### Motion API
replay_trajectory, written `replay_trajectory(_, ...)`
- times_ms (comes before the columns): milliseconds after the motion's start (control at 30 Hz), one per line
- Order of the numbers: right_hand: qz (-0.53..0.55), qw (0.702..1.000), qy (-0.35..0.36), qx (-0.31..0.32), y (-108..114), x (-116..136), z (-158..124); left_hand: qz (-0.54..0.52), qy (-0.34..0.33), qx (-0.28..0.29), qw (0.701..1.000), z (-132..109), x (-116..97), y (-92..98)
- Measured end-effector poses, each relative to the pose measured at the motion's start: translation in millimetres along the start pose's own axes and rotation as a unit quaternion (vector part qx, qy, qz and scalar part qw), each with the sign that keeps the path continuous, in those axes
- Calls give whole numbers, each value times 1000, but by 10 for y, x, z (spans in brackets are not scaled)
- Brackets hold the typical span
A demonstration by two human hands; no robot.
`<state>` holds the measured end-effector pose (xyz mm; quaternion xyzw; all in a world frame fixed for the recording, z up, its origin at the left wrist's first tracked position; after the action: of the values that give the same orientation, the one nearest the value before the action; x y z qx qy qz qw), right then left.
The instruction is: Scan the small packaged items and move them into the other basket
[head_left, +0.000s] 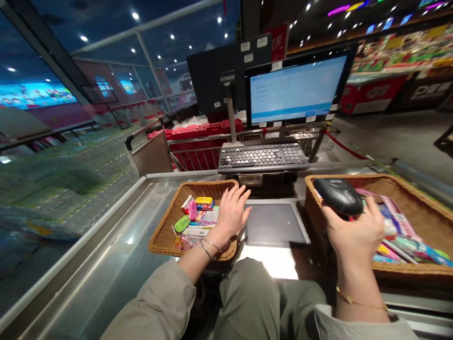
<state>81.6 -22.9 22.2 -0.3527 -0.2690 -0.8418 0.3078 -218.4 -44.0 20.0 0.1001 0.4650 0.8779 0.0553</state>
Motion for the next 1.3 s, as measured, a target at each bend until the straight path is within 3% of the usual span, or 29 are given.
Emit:
replay_trajectory(300, 32, 995, 4, 96, -534, 370, -352, 61, 45, 60, 995, -303, 857, -87)
replay_trajectory(500, 31, 992, 16, 123, -729, 370, -507, 107, 36, 157, 981, -423, 1211, -277)
replay_trajectory(867, -1, 989, 27, 143, -890, 341, -635, 148, -113, 319, 929, -563, 1428, -843)
replay_trajectory(1067, 4, 988, 28, 153, -945, 329, -654, 115, -144, 341, 922, -633, 1383, -1147)
replay_trajectory(1300, 2, 987, 18, 159, -961, 322, -658, 62, -146, 355, 921, -688, 1401, -1245)
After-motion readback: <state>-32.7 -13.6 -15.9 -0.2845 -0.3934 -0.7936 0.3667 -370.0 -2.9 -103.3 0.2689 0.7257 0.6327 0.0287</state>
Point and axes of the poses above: each hand's wrist, its own z-axis towards the middle knuckle, its own y-axis out of the back of the hand, x = y × z, the point moved 6 cm from there along z, towards the middle knuckle, and after that the axes turned 10 degrees about z, right-handed, at the moved point
